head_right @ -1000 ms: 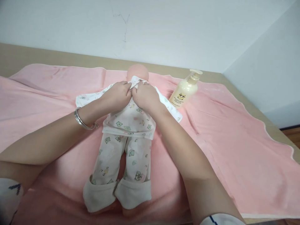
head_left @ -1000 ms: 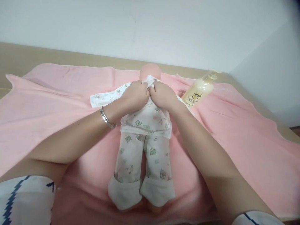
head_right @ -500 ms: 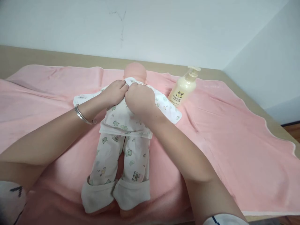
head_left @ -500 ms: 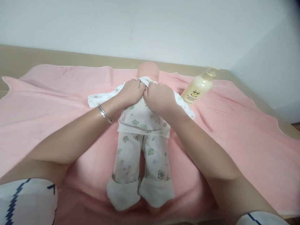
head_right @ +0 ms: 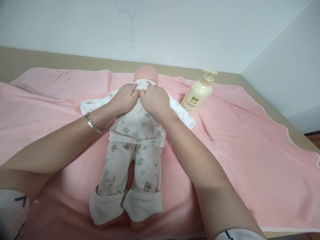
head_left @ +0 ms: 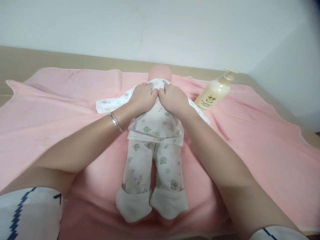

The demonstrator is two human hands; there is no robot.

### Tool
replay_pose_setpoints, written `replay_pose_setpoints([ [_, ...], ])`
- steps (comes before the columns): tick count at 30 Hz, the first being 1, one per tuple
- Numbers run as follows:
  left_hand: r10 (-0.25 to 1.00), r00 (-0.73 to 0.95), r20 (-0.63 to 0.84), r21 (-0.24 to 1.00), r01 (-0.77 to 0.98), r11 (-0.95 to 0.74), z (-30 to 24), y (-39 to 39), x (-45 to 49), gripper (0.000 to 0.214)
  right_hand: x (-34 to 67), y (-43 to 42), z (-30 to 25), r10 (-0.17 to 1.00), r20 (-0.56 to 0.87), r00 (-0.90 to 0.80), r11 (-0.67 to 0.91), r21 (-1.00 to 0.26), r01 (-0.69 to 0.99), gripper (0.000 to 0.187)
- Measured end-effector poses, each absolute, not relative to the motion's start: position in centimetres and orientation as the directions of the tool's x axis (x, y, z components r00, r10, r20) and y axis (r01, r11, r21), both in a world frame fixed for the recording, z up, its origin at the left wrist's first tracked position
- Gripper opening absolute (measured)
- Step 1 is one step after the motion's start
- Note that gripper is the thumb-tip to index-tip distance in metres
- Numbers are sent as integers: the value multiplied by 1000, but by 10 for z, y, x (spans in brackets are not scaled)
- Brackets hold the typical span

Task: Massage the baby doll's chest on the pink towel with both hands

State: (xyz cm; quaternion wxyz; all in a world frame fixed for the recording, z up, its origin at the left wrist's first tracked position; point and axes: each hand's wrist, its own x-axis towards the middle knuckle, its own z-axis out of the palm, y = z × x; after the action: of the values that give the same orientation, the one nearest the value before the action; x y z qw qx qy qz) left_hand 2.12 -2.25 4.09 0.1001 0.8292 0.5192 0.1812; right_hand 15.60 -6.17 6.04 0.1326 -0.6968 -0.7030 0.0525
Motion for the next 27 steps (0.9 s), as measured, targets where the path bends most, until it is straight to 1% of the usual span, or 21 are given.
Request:
replay_pose_setpoints([
  [5,901,388,196,352,829,-434,41,-23,22,44,156,-62,60,992,125,-11,39,-224,974,49],
  [12,908,381,175,331,846,-419,47,-32,22,49,158,-62,62,995,101,-4,33,-283,959,51],
  [16,910,382,161,301,859,-414,53,-40,24,48,161,-61,62,994,110,-10,44,-306,951,51],
  [22,913,391,116,252,878,-408,62,-52,26,46,164,-61,65,997,79,-14,41,-345,938,48],
  [27,917,383,110,284,872,-398,61,-49,23,47,165,-60,63,997,82,-14,40,-324,945,48],
])
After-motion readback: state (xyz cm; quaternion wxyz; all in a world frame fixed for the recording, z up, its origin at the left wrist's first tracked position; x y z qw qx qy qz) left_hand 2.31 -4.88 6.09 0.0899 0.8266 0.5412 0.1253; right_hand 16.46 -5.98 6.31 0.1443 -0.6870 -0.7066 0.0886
